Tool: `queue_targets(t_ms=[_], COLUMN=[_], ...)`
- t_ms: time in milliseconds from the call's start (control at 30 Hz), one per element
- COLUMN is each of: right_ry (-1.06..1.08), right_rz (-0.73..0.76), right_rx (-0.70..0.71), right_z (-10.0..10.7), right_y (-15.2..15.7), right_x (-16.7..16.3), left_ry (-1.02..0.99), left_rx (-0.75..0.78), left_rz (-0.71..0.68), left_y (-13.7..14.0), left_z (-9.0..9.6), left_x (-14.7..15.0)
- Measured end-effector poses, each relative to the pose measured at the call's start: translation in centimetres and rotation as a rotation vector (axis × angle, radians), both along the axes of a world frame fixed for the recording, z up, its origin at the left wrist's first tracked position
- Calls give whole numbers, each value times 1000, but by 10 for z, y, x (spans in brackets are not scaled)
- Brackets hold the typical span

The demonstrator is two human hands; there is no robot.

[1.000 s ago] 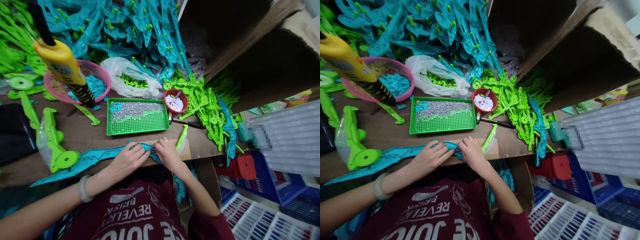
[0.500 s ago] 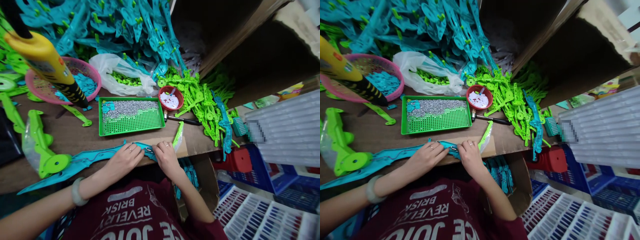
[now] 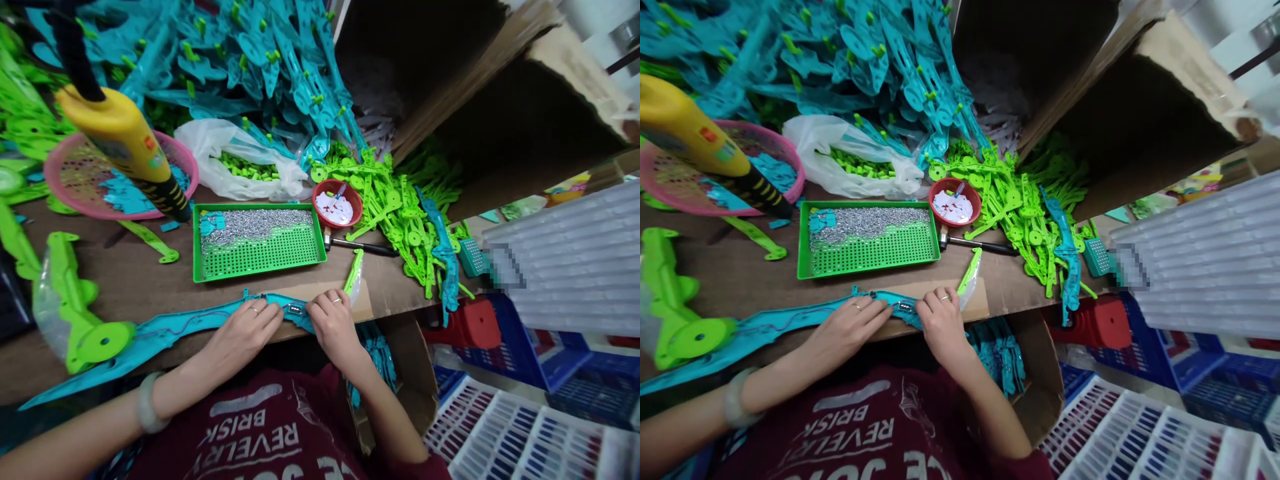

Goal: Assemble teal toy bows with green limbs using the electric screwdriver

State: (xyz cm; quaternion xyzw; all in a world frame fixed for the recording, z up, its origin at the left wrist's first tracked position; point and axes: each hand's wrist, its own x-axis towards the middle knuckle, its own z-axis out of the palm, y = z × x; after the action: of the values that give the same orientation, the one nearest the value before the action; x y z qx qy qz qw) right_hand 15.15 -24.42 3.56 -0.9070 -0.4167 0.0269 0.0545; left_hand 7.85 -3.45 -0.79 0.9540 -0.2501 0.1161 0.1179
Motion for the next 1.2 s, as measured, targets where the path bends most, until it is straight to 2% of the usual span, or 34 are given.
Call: queue_targets(t_ms=[100, 267, 533, 733, 867, 967, 1100, 1200], right_ry=[-6, -92, -20, -29, 27, 66, 64, 52], right_rz=[-8, -73, -195, -169, -150, -148, -181, -252], right_rx=[-20, -35, 87, 45, 37, -39, -148, -160], right_z=[-2, -4, -11, -14, -8, -1, 5, 4], right_y=[-2, -3, -3, -4, -4, -1, 6, 11], right_x=[-4, -18, -33, -34, -31, -29, -34, -43], left_ry=[44, 8, -31, -23, -28, -15, -1, -7], left_rx=[14, 44, 9, 33, 32, 35, 6, -22], left_rz=[26, 47, 28, 0, 3, 5, -6, -21], left_y=[-1, -2, 2, 4, 5, 7, 9, 10], left_z=[4, 12, 10, 10, 10, 10, 8, 6], left_x=[2, 7, 6, 8, 8, 7, 7, 8])
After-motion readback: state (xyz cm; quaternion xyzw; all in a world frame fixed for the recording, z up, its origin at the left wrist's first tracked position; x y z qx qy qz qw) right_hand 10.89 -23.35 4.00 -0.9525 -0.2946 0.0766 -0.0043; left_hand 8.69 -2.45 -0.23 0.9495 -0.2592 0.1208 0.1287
